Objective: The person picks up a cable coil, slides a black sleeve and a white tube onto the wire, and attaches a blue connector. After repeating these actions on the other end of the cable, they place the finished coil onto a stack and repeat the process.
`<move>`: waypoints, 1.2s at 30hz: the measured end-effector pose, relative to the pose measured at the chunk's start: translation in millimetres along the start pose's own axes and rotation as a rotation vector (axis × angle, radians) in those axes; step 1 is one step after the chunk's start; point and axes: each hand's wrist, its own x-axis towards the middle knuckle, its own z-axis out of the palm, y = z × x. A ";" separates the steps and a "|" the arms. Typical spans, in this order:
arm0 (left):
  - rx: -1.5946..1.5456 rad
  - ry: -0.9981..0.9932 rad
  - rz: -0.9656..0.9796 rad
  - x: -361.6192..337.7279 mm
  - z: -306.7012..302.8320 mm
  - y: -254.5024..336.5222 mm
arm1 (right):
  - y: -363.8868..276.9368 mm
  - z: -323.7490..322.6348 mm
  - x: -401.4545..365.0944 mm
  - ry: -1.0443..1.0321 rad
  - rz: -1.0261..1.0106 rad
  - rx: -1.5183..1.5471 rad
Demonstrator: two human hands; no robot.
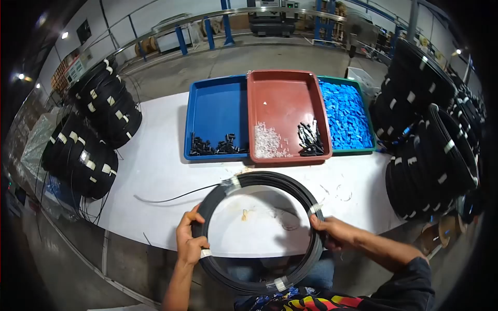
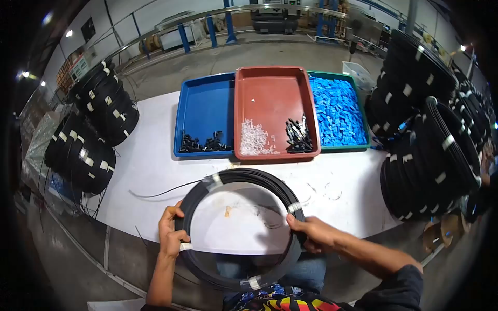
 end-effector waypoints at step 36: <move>0.866 -0.343 0.811 76.7 43.6 -9.8 | -78.4 19.0 -10.6 0.034 -0.747 -1.080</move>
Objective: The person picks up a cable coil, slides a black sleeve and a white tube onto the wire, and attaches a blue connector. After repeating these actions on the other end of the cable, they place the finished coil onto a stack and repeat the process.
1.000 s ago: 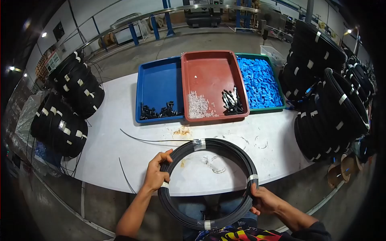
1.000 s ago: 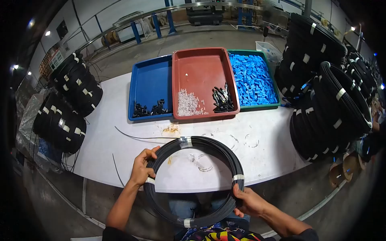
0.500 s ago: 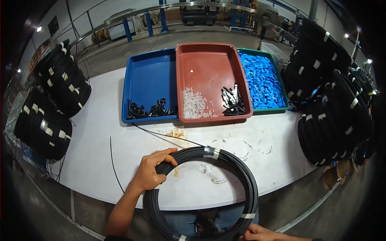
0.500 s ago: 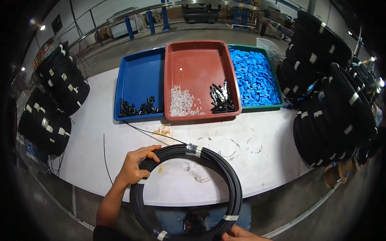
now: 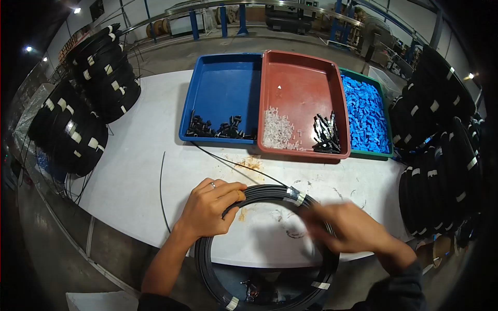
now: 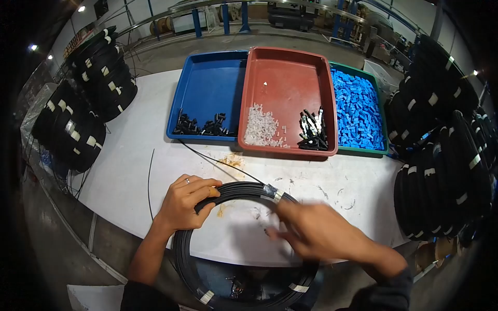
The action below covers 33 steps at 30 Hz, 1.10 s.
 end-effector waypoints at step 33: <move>0.360 0.835 -0.927 -121.2 -18.6 69.0 | 41.4 66.0 184.5 0.833 -0.411 0.356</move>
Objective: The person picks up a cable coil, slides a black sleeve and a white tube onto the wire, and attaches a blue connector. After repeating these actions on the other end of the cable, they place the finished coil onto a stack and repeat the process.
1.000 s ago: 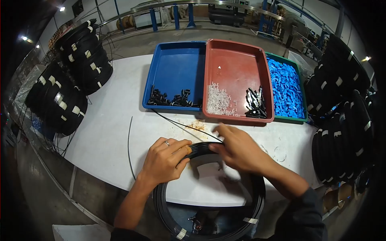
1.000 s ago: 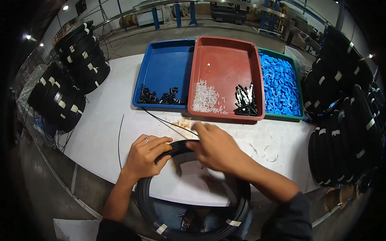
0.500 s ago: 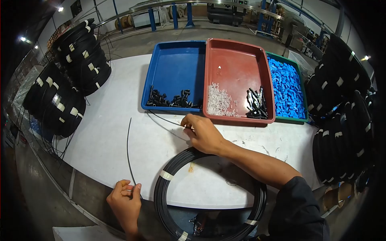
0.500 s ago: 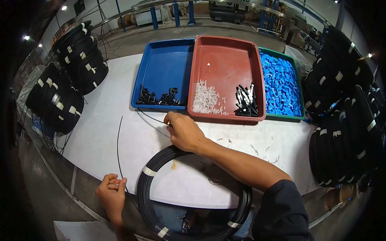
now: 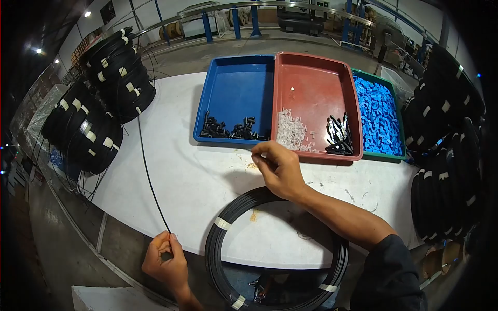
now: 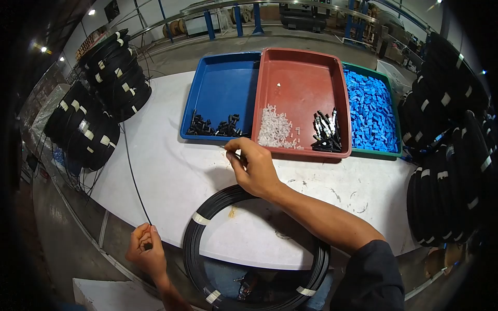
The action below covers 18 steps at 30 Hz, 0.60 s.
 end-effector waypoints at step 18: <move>-0.265 -0.609 -0.155 -7.2 -7.5 33.2 | -1.7 -10.1 108.2 -0.112 0.578 0.502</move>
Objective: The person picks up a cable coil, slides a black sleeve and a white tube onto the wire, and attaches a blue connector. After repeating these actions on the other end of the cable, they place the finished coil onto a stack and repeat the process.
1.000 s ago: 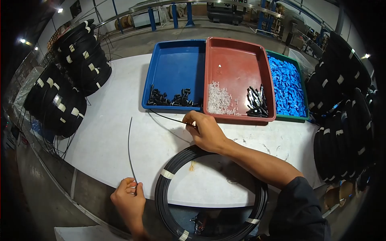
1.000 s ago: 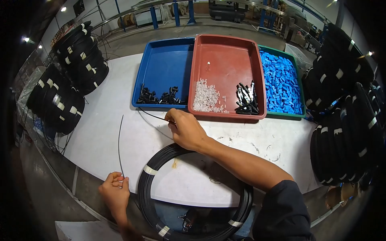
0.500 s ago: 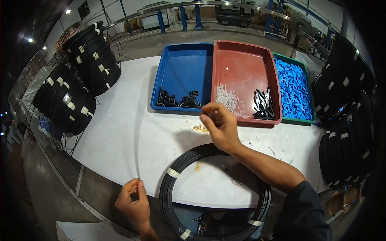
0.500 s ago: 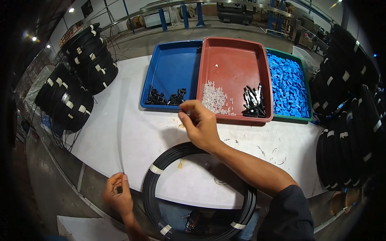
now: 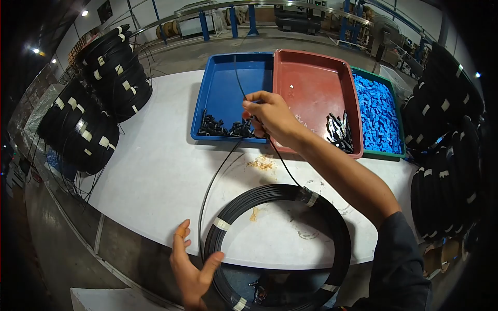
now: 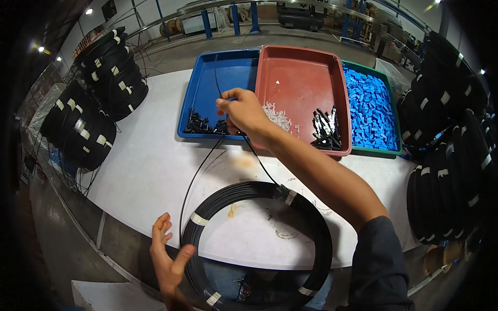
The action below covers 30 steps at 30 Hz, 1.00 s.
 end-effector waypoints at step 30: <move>-0.082 -1.027 0.372 129.3 85.0 19.0 | 12.8 -10.4 -35.4 0.171 -0.252 -0.761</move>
